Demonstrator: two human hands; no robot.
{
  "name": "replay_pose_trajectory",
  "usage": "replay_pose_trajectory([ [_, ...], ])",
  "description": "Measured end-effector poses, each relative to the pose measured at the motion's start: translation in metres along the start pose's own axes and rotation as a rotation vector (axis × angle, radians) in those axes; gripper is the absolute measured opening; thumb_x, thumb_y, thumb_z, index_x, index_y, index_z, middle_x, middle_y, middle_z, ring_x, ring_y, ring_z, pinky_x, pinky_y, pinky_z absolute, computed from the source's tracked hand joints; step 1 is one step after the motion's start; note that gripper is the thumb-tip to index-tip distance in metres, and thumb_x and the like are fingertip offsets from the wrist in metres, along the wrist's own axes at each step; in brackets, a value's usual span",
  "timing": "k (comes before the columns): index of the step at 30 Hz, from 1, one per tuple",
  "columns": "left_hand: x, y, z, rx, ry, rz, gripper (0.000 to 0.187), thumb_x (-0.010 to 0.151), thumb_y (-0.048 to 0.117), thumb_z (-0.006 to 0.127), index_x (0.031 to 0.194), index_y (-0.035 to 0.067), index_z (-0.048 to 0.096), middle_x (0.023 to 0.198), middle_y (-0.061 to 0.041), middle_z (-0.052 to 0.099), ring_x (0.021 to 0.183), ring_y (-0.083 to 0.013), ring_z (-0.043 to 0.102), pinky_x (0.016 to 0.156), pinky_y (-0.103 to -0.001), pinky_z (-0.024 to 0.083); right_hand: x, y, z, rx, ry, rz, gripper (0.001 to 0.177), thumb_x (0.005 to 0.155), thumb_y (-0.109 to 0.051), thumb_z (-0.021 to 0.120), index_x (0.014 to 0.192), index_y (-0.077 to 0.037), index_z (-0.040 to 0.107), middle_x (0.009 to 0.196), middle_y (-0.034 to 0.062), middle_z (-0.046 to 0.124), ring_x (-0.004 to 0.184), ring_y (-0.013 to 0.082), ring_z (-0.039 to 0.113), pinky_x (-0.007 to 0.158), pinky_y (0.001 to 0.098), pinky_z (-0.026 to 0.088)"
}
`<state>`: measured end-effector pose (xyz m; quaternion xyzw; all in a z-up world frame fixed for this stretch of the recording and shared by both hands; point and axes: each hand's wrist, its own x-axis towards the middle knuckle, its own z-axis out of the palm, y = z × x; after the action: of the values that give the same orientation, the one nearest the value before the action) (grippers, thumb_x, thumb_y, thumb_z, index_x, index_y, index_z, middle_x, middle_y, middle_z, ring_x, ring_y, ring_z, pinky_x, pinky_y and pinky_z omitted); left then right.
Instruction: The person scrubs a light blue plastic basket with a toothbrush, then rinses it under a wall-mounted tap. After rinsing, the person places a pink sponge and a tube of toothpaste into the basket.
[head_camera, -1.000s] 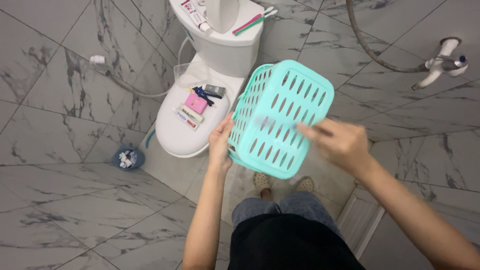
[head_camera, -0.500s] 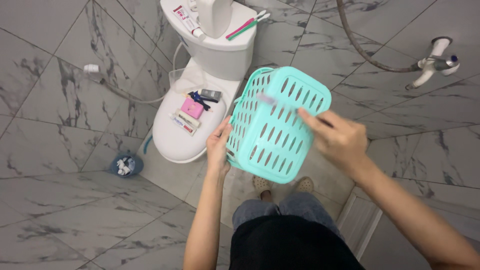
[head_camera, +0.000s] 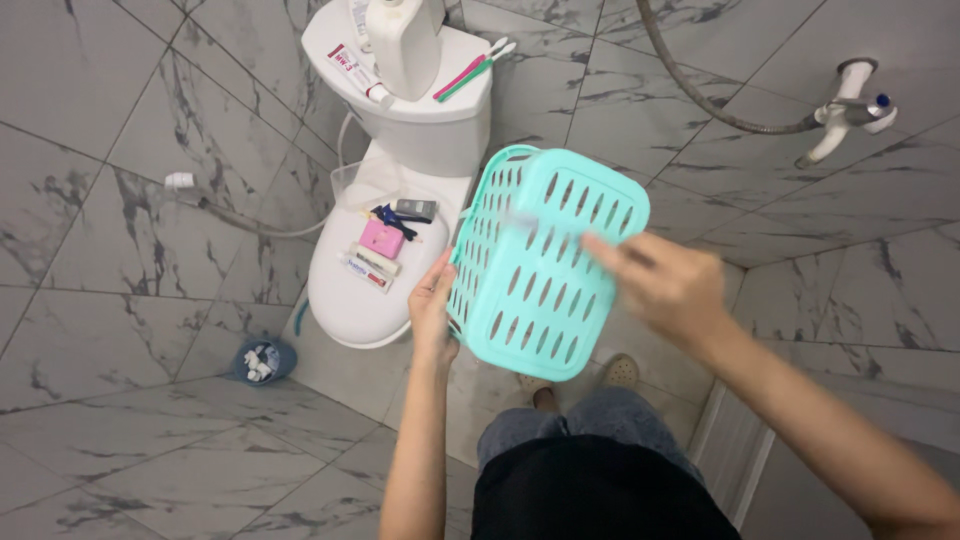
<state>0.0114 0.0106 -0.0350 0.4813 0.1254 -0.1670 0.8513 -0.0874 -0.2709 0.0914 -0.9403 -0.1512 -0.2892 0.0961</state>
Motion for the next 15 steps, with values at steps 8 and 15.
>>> replay_pose_trajectory([
  [8,-0.001,-0.005,-0.004,-0.001,-0.035,0.022,0.043,0.098,0.01,0.065,0.138,-0.006,0.06,0.122,-0.015,0.072,0.098,-0.0145,0.071,0.084,-0.029,0.058,-0.001,0.028,0.004,-0.007,0.087,-0.074,0.03,0.1,-0.013,0.074,0.126,-0.028,0.075,0.088,-0.0019,0.073,0.058,0.0048,0.058,0.042,0.0189,0.042],
  [15,0.001,-0.005,-0.006,-0.083,-0.08,0.025,0.043,0.1,0.009,0.063,0.139,-0.008,0.059,0.12,-0.017,0.072,0.096,-0.0167,0.071,0.082,-0.03,0.059,-0.002,-0.004,-0.013,0.05,0.086,-0.088,0.036,0.091,-0.016,0.075,0.125,-0.028,0.073,0.083,-0.0024,0.071,0.056,0.0066,0.057,0.042,0.0232,0.043],
])
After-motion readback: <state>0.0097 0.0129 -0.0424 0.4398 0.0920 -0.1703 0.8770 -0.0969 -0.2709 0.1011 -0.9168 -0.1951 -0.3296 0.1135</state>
